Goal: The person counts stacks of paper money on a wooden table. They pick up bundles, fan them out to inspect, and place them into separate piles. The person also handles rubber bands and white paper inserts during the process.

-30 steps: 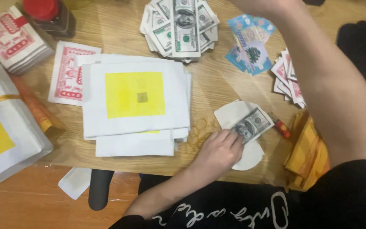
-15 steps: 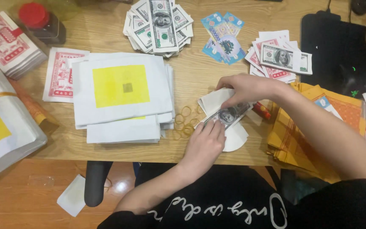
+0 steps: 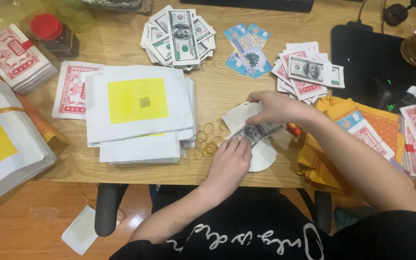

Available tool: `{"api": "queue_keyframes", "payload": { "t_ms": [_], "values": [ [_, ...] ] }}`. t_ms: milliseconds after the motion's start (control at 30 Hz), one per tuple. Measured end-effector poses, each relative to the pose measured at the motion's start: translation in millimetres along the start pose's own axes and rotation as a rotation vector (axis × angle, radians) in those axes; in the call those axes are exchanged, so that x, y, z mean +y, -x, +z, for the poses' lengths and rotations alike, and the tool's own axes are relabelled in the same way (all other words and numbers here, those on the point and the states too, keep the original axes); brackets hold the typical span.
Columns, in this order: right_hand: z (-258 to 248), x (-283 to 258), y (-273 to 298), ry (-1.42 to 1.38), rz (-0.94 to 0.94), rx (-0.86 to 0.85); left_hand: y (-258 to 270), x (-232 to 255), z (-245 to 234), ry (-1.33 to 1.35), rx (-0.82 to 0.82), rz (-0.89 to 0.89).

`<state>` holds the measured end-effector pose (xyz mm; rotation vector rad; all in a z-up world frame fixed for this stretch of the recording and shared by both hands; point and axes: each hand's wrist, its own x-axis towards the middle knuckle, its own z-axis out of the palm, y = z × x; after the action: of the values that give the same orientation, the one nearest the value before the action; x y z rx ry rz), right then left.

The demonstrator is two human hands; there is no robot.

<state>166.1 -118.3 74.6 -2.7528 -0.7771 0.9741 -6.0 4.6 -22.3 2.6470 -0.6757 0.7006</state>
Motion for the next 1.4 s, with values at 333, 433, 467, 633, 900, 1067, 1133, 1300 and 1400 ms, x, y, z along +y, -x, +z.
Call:
{"api": "queue_keyframes", "payload": {
  "t_ms": [333, 433, 467, 633, 900, 1067, 1133, 1300, 1400],
  "values": [
    [3.5, 2.8, 17.8, -0.204, 0.146, -0.097, -5.1, -5.1, -5.8, 0.172, 0.054, -0.046],
    [-11.5, -4.4, 42.4, -0.237, 0.139, -0.054, -15.9, -10.6, -27.3, 0.512, 0.202, -0.231],
    [-18.3, -7.4, 54.9, -0.276, 0.118, -0.014, -21.0, -11.2, -37.2, 0.735, 0.307, -0.394],
    [-50.7, -22.4, 91.4, -0.25, 0.082, 0.0, -41.6, -19.1, -62.6, 1.225, 0.125, -0.745],
    [-37.4, -36.0, 132.1, -0.337, -0.297, 0.545, -38.3, -15.9, -59.6, 1.199, 0.029, -0.941],
    [-9.7, -35.2, 141.2, -0.17, -0.442, 0.873, -33.2, -14.3, -70.6, 1.189, 0.08, -0.927],
    [-10.0, -37.8, 142.3, -0.185, -0.441, 0.863, -32.8, -10.1, -78.0, 1.198, 0.061, -0.946],
    [-12.2, -36.6, 142.7, -0.222, -0.487, 0.809, -30.6, -8.1, -79.4, 1.188, 0.064, -0.931],
    [-10.5, -36.7, 142.1, -0.214, -0.515, 0.813, -30.4, -8.0, -78.4, 1.193, 0.066, -0.905]
  ]
}}
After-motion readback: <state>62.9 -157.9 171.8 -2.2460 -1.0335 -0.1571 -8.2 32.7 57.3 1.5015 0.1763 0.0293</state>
